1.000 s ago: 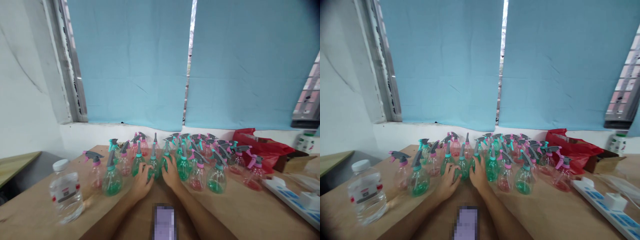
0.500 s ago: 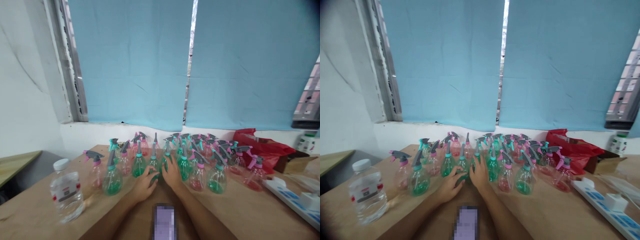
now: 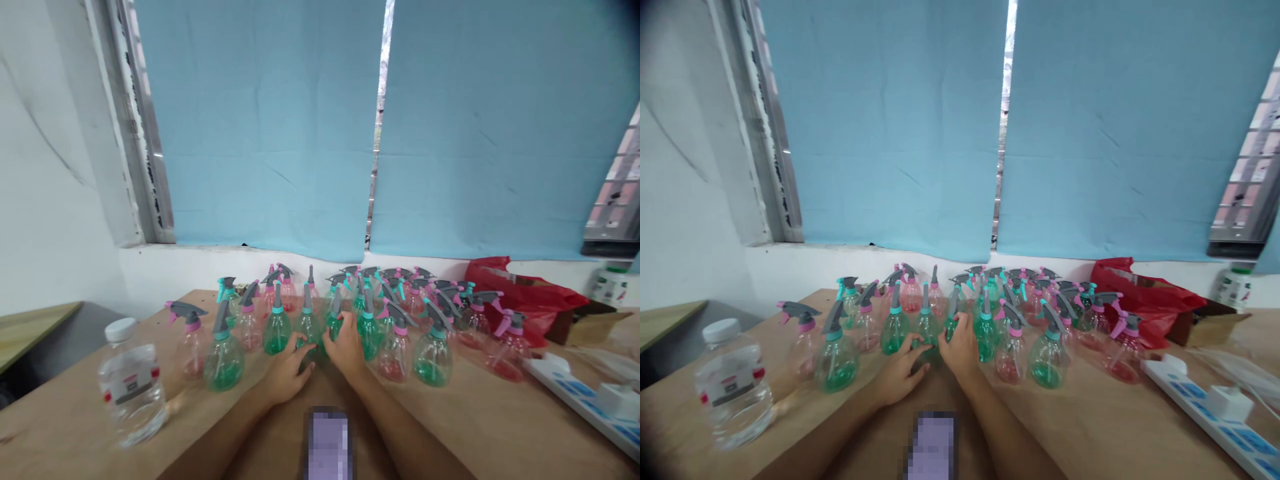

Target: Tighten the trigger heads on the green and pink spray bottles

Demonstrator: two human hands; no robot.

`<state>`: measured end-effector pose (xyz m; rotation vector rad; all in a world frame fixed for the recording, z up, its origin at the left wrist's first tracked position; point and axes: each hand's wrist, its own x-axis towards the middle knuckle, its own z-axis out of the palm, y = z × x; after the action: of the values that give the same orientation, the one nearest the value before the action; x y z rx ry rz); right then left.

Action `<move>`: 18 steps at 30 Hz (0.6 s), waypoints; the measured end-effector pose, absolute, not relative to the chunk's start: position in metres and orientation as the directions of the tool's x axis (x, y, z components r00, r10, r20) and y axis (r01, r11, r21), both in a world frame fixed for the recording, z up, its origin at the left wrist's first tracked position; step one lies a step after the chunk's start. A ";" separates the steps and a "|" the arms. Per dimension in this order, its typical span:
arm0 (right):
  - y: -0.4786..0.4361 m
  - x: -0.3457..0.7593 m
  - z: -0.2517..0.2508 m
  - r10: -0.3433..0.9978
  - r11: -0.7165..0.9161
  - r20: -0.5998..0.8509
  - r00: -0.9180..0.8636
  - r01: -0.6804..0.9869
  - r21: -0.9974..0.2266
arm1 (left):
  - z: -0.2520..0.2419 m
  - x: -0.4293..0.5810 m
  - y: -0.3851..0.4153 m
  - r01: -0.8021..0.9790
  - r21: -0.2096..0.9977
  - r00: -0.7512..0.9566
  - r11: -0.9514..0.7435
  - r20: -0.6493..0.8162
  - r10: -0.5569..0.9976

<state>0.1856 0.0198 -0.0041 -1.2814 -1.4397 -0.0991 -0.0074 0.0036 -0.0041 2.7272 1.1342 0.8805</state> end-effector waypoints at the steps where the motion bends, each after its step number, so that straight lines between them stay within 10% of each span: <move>1: 0.019 0.185 -0.004 0.615 0.408 0.744 0.263 0.701 -0.585 | -0.004 -0.007 0.003 0.633 0.267 0.565 -0.727 0.483 0.669; 14: 0.023 0.193 0.027 0.638 0.576 0.710 0.299 0.426 -0.697 | -0.003 -0.008 0.003 0.616 0.316 0.560 -0.722 0.469 0.683; 18: 0.025 0.193 0.032 0.800 0.582 0.592 0.098 0.111 -0.805 | -0.001 -0.007 0.002 0.615 0.322 0.586 -0.720 0.424 0.690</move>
<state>0.1932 0.0251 0.0323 -0.8430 -1.4032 0.6114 -0.0069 0.0023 -0.0006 2.6707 1.1063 0.8067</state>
